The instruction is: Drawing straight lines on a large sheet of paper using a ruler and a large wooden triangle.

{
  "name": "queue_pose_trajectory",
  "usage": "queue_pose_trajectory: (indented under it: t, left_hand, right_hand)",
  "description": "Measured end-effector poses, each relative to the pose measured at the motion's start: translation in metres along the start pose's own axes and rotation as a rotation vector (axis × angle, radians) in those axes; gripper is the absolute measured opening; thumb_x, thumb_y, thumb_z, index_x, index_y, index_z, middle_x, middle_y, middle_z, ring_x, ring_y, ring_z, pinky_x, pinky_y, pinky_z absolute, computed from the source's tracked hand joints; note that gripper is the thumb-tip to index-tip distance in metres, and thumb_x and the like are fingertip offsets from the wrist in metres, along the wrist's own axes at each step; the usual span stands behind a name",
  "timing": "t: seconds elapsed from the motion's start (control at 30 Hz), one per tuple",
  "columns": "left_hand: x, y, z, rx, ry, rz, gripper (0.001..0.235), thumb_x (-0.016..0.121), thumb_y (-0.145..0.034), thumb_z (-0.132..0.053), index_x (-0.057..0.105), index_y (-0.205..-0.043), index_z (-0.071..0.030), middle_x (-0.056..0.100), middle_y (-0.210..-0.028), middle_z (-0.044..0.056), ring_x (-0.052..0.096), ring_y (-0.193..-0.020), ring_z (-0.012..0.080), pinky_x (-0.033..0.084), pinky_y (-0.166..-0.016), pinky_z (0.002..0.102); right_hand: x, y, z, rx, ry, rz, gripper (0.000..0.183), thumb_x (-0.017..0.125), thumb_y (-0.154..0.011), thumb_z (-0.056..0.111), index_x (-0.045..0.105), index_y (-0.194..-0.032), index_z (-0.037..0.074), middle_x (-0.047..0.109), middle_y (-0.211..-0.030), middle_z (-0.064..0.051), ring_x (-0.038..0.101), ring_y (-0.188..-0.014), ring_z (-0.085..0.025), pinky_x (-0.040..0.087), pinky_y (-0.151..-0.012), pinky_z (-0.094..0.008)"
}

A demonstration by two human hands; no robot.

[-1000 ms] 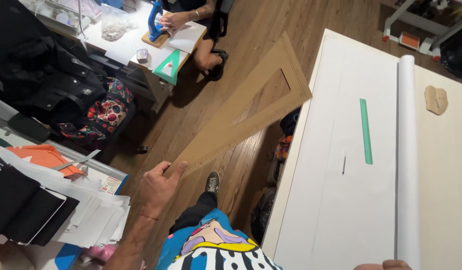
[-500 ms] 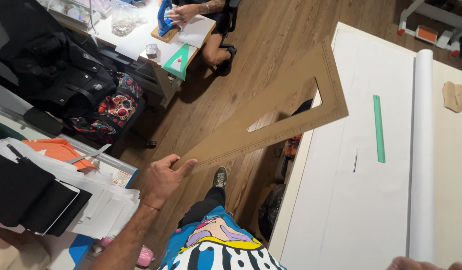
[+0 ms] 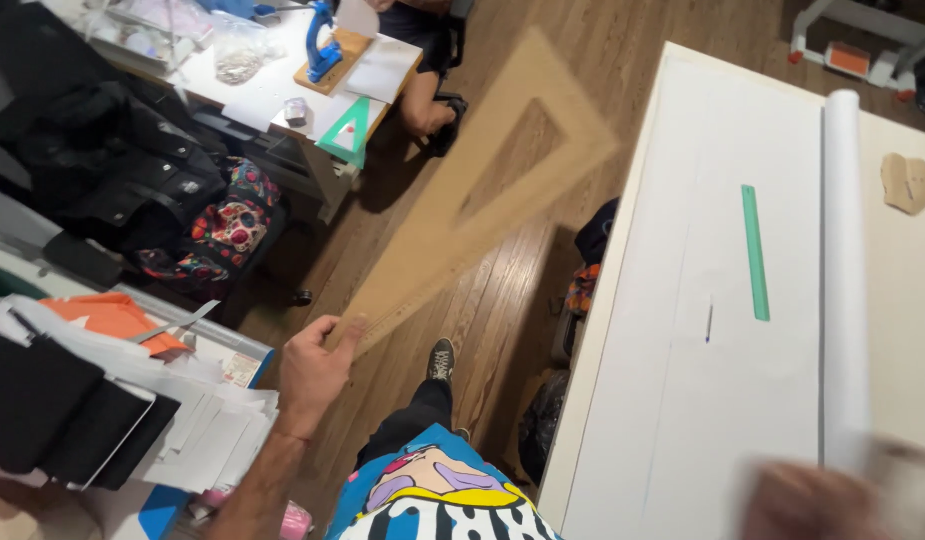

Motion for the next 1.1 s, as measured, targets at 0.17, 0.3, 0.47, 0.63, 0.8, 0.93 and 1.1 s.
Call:
queue_pose_trajectory:
  t: [0.17, 0.3, 0.47, 0.63, 0.8, 0.93, 1.1]
  left_hand:
    - [0.000, 0.004, -0.034, -0.046, -0.306, 0.136, 0.047, 0.081, -0.075, -0.058, 0.075, -0.094, -0.016, 0.082, -0.094, 0.000, 0.075, -0.089, 0.0243, 0.053, -0.075, 0.039]
    - [0.028, 0.008, -0.045, -0.168, -0.440, 0.290, 0.046, 0.083, -0.071, -0.058, 0.077, -0.091, -0.018, 0.079, -0.085, 0.000, 0.069, -0.079, 0.0209, 0.048, -0.071, 0.036]
    - [0.068, 0.007, -0.042, -0.052, -0.582, 0.426, 0.043, 0.083, -0.071, -0.060, 0.075, -0.085, -0.021, 0.076, -0.079, 0.000, 0.069, -0.079, 0.0254, 0.050, -0.073, 0.038]
    - [0.124, 0.011, -0.035, 0.033, -0.665, 0.705, 0.046, 0.083, -0.068, -0.062, 0.082, -0.101, -0.030, 0.084, -0.098, -0.013, 0.077, -0.084, 0.0049, 0.066, -0.074, 0.028]
    - [0.160, 0.042, -0.057, 0.056, -0.587, 0.777, 0.044, 0.079, -0.070, -0.065, 0.080, -0.095, -0.029, 0.083, -0.087, -0.008, 0.074, -0.071, 0.0070, 0.061, -0.061, 0.027]
    - [0.222, 0.052, -0.042, 0.396, -0.133, 0.788, 0.026, 0.076, -0.084, -0.044, 0.076, -0.098, -0.022, 0.081, -0.077, 0.002, 0.071, -0.065, 0.0119, 0.056, -0.065, 0.034]
    - [0.257, 0.075, -0.126, 0.681, -0.159, 1.220, 0.057, 0.063, -0.098, -0.037, 0.050, -0.151, -0.021, 0.074, -0.127, 0.005, 0.070, -0.112, 0.0221, 0.053, -0.098, 0.037]
  right_hand:
    - [-0.083, -0.036, -0.206, 0.307, 0.021, -0.040, 0.042, 0.043, -0.104, 0.025, 0.031, -0.064, 0.022, 0.019, -0.053, 0.007, 0.016, -0.047, -0.009, 0.015, -0.044, -0.032]
    - [-0.120, 0.021, -0.279, 0.726, 0.037, -0.272, 0.044, 0.051, -0.097, 0.028, 0.028, -0.061, 0.022, 0.019, -0.049, 0.007, 0.015, -0.041, -0.008, 0.010, -0.036, -0.025]
    - [-0.135, 0.001, -0.222, 0.506, 0.503, -0.292, 0.019, 0.062, -0.099, 0.021, 0.055, -0.084, 0.013, 0.031, -0.060, 0.006, 0.027, -0.047, -0.005, 0.017, -0.039, -0.022]
    - [-0.123, -0.029, -0.161, 0.331, 0.494, -0.387, 0.096, 0.037, -0.089, 0.075, 0.051, -0.140, -0.005, 0.022, -0.051, 0.007, 0.011, -0.044, -0.004, 0.007, -0.041, -0.023]
    - [-0.123, -0.028, -0.191, 0.277, 0.654, -0.063, 0.037, 0.057, -0.101, 0.040, 0.062, -0.112, 0.005, 0.026, -0.061, 0.007, 0.020, -0.050, -0.006, 0.015, -0.045, -0.023]
    - [-0.150, -0.044, -0.230, 0.153, 0.474, -0.317, 0.023, 0.066, -0.102, 0.024, 0.052, -0.083, 0.018, 0.036, -0.062, 0.004, 0.028, -0.051, -0.004, 0.022, -0.045, -0.022]
    - [-0.066, -0.118, -0.127, -0.252, 0.344, -0.770, 0.051, 0.060, -0.095, 0.042, 0.066, -0.126, 0.002, 0.072, -0.127, -0.015, 0.071, -0.111, -0.026, 0.060, -0.092, -0.037]
Point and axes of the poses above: each hand's wrist, its own y-axis away from the middle knuckle, its own x-axis out of the palm, z = x × y, the point moved 8 cm from there along -y, towards the middle knuckle
